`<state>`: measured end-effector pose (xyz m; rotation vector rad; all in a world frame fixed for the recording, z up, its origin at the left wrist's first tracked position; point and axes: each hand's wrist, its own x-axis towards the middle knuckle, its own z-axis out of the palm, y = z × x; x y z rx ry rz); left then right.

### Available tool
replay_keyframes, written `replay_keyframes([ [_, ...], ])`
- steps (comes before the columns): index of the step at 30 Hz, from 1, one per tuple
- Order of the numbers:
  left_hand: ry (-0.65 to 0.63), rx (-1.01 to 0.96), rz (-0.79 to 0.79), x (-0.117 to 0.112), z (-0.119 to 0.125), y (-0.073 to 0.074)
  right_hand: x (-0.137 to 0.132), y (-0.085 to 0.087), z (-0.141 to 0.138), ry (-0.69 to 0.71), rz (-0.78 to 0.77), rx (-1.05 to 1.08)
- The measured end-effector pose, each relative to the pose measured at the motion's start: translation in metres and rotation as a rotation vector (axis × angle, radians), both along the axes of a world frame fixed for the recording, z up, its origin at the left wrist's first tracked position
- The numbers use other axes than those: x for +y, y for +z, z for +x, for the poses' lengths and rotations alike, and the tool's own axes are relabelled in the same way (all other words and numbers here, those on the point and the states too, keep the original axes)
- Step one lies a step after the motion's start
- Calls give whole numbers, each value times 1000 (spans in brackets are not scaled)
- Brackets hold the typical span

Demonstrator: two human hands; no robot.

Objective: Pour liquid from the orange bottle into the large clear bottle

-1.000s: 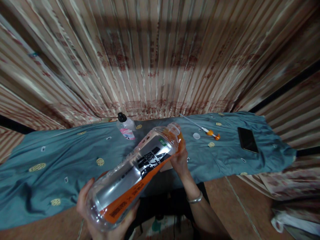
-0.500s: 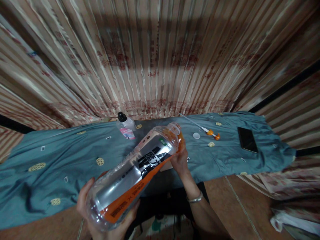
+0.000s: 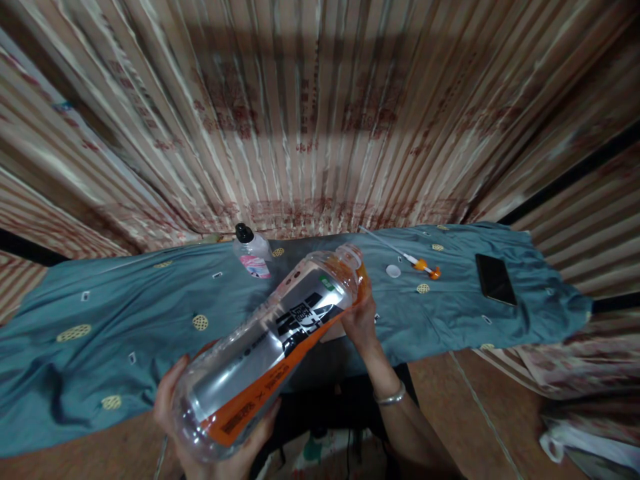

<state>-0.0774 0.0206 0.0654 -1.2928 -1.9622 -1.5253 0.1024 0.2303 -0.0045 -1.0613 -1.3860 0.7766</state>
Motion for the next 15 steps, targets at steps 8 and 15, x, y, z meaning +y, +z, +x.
replay_keyframes([
  [8, -35, 20, 42, 4, -3, -2, -1, 4, 0, 1, 20, -36],
  [15, -47, 34, 21, 4, 0, 4, 0, 0, -1, -35, 35, -47],
])
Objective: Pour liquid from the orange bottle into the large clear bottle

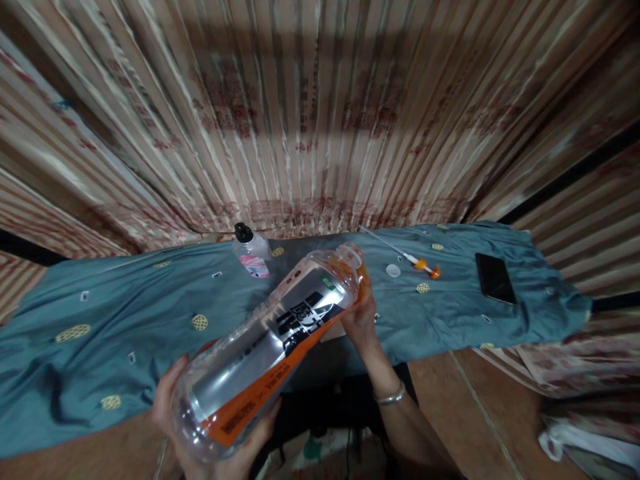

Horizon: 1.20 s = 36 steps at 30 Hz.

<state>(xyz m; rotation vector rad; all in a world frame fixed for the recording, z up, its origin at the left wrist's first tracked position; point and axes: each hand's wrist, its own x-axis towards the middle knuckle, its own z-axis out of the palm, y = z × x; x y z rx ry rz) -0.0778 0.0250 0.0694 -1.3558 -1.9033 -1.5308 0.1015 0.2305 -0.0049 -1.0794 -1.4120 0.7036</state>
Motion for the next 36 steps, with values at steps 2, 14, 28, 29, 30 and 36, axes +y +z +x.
replay_keyframes([
  [2, -4, 12, -6, -1, 1, 1, 0, -1, 0, -14, 9, 7],
  [14, -5, 58, -50, -1, -4, 4, 0, -7, 3, -8, 3, -9],
  [28, 3, 18, 4, 1, 1, 2, -1, -3, 2, 12, -62, 9],
  [29, 1, 15, 5, 1, 1, 2, -1, -2, 2, 13, -62, 12],
  [30, 3, 12, 10, 2, 0, 1, -1, -2, 2, 11, -59, 17],
  [36, -1, 19, 14, 3, -1, 1, -2, 3, 1, 23, -47, 56],
])
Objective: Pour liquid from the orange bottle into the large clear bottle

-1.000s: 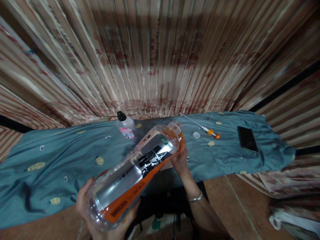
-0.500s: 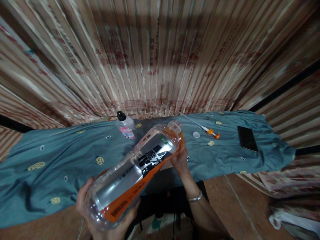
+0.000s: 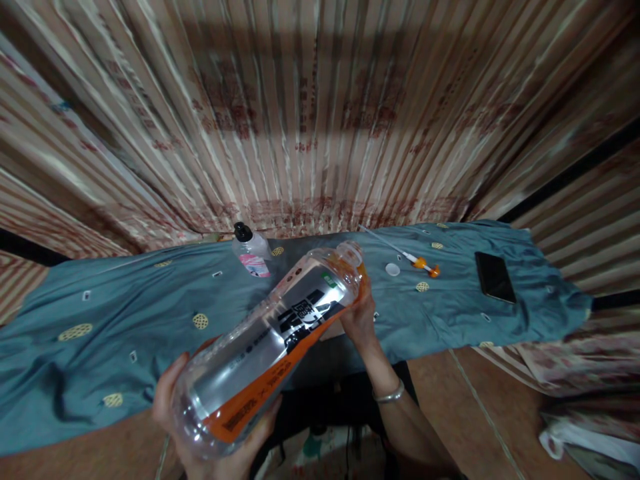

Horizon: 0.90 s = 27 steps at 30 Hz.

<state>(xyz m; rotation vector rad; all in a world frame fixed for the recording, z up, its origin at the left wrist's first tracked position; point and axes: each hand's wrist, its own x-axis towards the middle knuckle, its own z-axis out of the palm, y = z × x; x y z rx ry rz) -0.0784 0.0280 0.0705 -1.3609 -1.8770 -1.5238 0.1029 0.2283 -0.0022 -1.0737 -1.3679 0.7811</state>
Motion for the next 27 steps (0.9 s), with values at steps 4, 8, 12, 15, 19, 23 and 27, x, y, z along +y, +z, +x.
replay_keyframes([
  [4, 7, -8, -6, -1, 3, 2, 0, -1, 1, 15, 1, -14],
  [8, 24, -50, -26, -1, 7, 4, 0, -2, 2, -1, -3, -57],
  [12, 16, -42, -16, -1, 6, 4, 0, 0, 1, 26, 4, -26],
  [15, 18, -41, -33, -1, 7, 6, 0, 1, 0, 40, 28, 9],
  [19, 13, -36, -29, -1, 9, 7, 1, 0, 2, 33, 19, -44],
  [23, 11, -61, -38, -2, 8, 5, 1, -2, 3, 33, 20, -42],
  [27, 13, -75, -12, -3, 4, -1, 1, 0, 1, 15, 2, -26],
])
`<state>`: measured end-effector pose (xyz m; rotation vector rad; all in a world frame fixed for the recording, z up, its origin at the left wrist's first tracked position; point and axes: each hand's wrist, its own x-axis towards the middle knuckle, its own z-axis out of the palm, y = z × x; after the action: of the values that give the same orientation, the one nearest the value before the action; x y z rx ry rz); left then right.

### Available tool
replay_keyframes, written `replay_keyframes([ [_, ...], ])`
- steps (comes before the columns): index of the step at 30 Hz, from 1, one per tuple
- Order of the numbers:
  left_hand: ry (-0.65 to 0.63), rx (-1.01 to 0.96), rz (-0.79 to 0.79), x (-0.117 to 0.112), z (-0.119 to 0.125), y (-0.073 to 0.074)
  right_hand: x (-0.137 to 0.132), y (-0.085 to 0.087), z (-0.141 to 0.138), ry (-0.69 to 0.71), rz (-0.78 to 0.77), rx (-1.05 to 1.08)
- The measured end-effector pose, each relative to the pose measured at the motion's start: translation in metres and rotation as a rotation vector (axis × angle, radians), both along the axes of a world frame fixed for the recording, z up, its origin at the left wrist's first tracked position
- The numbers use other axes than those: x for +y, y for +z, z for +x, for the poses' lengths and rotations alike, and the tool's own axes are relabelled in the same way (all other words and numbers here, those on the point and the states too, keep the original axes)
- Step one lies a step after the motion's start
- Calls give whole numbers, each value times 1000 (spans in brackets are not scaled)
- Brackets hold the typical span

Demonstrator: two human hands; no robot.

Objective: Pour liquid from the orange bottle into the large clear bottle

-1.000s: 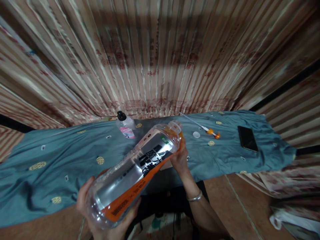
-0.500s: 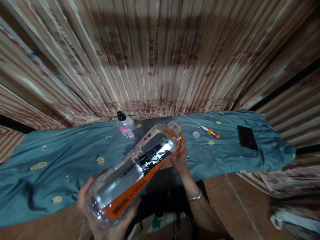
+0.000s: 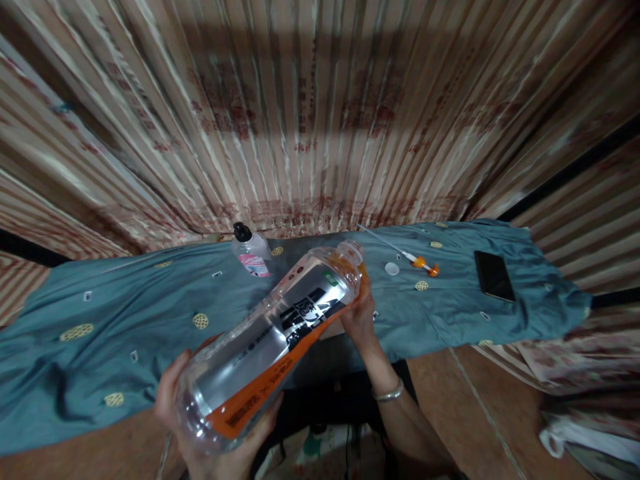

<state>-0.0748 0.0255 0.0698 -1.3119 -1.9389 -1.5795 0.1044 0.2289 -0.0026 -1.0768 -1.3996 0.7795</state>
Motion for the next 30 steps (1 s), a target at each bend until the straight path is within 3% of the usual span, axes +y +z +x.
replay_keyframes([
  [7, 15, 18, -11, -2, -5, -9, -1, 3, -2, -13, -10, 3],
  [25, 18, -34, -13, 1, 1, 0, 1, 1, -2, -46, -21, -2],
  [30, -71, 53, -133, -5, -8, -1, 1, 2, -1, -33, -11, 12],
])
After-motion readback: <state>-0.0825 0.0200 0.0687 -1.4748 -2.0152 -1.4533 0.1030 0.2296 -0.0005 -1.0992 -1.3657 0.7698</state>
